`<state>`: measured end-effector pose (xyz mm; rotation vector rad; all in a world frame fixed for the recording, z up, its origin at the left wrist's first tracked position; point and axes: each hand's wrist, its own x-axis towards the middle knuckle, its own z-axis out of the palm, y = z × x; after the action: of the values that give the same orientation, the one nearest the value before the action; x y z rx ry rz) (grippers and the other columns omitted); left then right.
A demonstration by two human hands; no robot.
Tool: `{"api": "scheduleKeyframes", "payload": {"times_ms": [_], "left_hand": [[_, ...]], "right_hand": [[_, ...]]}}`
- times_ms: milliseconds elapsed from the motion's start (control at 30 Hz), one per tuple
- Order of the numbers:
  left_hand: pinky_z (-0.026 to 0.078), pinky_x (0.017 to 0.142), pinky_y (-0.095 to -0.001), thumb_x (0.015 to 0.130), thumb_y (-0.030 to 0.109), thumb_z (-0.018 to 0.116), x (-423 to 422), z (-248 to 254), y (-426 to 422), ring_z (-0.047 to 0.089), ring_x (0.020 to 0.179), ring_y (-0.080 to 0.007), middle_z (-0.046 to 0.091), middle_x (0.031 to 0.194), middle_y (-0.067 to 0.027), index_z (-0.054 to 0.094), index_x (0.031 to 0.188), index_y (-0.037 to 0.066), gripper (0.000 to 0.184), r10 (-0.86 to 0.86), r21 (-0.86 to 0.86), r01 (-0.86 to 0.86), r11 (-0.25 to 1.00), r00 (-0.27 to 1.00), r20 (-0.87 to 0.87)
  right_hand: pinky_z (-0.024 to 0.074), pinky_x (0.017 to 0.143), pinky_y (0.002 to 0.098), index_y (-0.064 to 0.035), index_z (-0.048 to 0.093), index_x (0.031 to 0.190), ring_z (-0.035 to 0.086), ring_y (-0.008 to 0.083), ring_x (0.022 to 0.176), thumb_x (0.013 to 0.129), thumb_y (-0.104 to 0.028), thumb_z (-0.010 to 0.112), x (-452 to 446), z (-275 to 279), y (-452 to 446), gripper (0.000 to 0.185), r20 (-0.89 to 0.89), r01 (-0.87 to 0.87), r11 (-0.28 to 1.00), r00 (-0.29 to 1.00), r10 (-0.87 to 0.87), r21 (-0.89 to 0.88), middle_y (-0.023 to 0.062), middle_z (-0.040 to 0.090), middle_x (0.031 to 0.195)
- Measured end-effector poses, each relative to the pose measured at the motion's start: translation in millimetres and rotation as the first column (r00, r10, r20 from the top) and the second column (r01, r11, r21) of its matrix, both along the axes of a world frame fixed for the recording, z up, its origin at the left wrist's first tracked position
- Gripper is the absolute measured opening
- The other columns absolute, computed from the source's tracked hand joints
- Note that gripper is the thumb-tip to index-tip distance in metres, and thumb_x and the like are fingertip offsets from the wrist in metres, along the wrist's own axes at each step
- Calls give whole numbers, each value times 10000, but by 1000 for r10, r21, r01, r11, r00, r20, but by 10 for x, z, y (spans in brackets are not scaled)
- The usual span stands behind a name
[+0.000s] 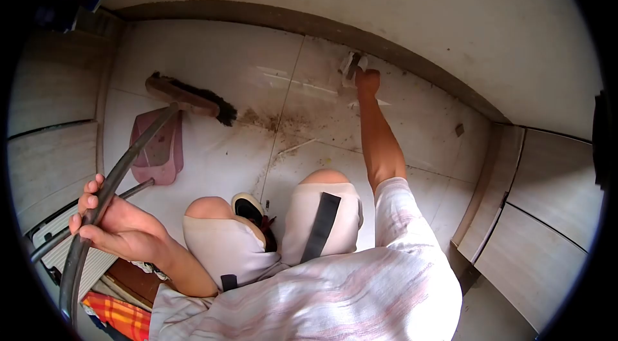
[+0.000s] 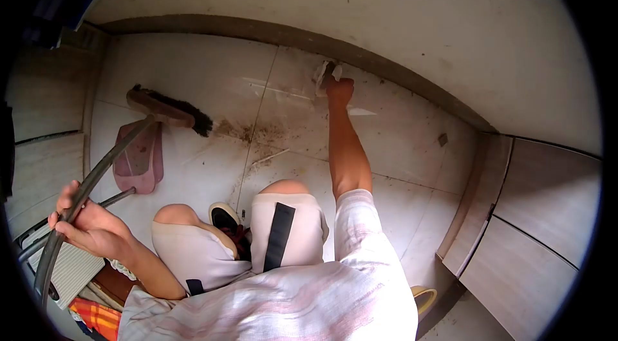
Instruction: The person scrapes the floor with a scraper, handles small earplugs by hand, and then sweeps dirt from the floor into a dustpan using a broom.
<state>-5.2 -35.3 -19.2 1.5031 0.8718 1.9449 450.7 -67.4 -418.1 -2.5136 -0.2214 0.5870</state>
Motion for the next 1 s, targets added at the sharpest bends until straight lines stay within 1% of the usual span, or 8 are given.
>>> {"api": "scheduleKeyframes", "payload": {"times_ms": [67, 167, 267, 500, 567, 700, 867, 1000], "left_hand": [[354, 994, -482, 987, 348, 404, 28, 7, -36, 489, 995, -272, 534, 941, -73, 429, 1090, 122, 249, -5, -10, 5, 1000, 1000, -5], [356, 993, -479, 987, 355, 401, 56, -5, -50, 489, 994, -272, 533, 939, -74, 426, 1097, 120, 261, -16, 3, 16, 1000, 1000, -8], [357, 994, -477, 986, 359, 405, 52, -9, -50, 489, 994, -271, 529, 938, -71, 426, 1095, 123, 261, -12, -3, 12, 1000, 1000, -27], [363, 1007, -471, 972, 370, 436, 99, -10, -17, 492, 1010, -261, 524, 920, -55, 447, 1071, 140, 250, -26, -22, 27, 999, 1000, 8], [347, 1001, -475, 969, 404, 430, 106, -8, -9, 485, 998, -259, 516, 913, -39, 433, 1074, 168, 259, 9, -42, -9, 999, 1000, -7], [335, 1004, -477, 964, 409, 442, 123, -10, 5, 482, 994, -252, 519, 892, -26, 446, 1059, 183, 245, 3, -33, -4, 999, 1000, -21], [332, 1002, -467, 955, 413, 462, 62, -15, 34, 481, 993, -248, 521, 888, -17, 481, 1047, 199, 233, -25, -26, 25, 999, 1000, 8], [339, 1014, -485, 963, 370, 463, -4, -30, 19, 464, 1017, -265, 534, 909, -39, 461, 1041, 177, 208, -94, -4, 94, 996, 994, 51]], "right_hand": [[495, 794, 398, 59, 553, 1002, 623, 336, 928, 705, -428, 737, 7, -4, 35, 599, 141, 55, 997, 988, -62, 53, 237, 638, 970], [480, 852, 409, 57, 515, 1079, 599, 323, 981, 715, -500, 715, -15, 98, 227, 695, 40, 164, 980, 986, -161, -112, 215, 582, 1110], [478, 850, 401, 20, 556, 1070, 605, 296, 984, 747, -539, 660, -53, 22, 340, 654, 44, 107, 962, 994, -99, -253, 191, 604, 1099], [486, 815, 399, -31, 631, 1003, 625, 296, 935, 817, -475, 603, -46, -144, 360, 482, -38, -79, 972, 997, 72, -223, 152, 659, 1008], [488, 800, 405, -36, 638, 987, 627, 330, 912, 845, -480, 563, -145, -103, 341, 472, 155, -108, 985, 980, 128, -132, 163, 662, 990], [486, 804, 411, -54, 649, 987, 624, 348, 914, 854, -504, 541, -137, -162, 369, 481, 146, -37, 999, 989, 32, 32, 169, 664, 984], [476, 830, 424, 7, 612, 1035, 617, 367, 913, 836, -382, 617, -190, 373, 251, 436, 54, -306, 906, 951, 304, 292, 225, 638, 1024], [468, 833, 419, 23, 591, 1065, 596, 373, 947, 789, -278, 667, -207, 397, 21, 415, 144, -466, 841, 885, 443, 276, 227, 612, 1069]]}}
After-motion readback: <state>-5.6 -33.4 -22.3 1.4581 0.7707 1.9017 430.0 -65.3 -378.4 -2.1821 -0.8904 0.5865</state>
